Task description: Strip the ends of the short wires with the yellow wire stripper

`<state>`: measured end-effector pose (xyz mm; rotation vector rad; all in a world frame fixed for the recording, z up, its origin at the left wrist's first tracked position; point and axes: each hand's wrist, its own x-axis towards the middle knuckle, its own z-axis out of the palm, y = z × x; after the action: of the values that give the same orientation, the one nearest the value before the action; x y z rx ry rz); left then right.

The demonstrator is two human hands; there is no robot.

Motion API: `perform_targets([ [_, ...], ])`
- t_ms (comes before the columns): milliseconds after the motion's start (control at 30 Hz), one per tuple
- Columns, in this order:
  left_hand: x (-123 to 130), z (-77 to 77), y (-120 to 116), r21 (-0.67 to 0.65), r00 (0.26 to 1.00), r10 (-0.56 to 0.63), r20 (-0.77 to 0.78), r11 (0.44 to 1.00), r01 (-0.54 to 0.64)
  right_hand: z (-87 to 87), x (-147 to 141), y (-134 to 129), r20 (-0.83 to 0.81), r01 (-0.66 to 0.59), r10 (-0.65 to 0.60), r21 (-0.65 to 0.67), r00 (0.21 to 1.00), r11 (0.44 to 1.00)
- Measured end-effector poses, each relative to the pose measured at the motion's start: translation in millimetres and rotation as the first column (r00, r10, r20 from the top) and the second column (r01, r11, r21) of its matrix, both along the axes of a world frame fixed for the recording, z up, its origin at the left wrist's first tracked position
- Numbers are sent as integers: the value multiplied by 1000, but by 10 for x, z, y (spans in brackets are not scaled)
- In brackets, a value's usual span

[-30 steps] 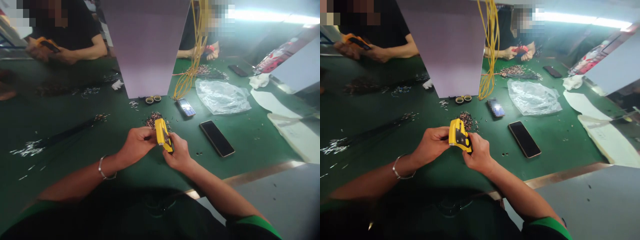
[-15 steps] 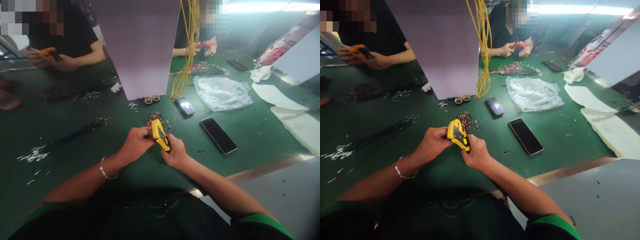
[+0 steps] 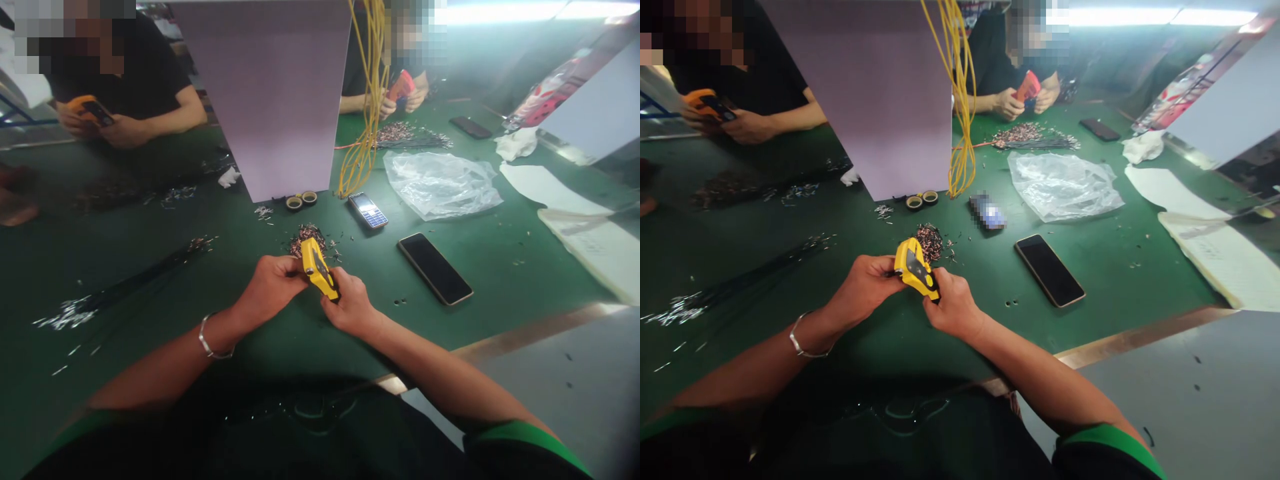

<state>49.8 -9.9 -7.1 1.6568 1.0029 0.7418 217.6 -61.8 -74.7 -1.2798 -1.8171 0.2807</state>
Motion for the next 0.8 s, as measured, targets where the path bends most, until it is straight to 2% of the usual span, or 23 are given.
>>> perform_targets([
  [167, 10, 4, 3, -52, 1000, -5, 6, 999, 5, -24, -13, 3, -22, 7, -7, -8, 1000, 1000],
  [400, 31, -47, 68, -88, 999, 27, -21, 996, -29, -74, 5, 44, 36, 42, -37, -121, 999, 992],
  [600, 29, -81, 103, -109, 999, 33, -27, 993, -36, -56, 16, 61, 81, 70, -60, -123, 995, 990],
  [800, 27, -138, 140, -79, 999, 27, -29, 996, -30, -82, 8, 101, 25, 54, -51, -154, 998, 987],
])
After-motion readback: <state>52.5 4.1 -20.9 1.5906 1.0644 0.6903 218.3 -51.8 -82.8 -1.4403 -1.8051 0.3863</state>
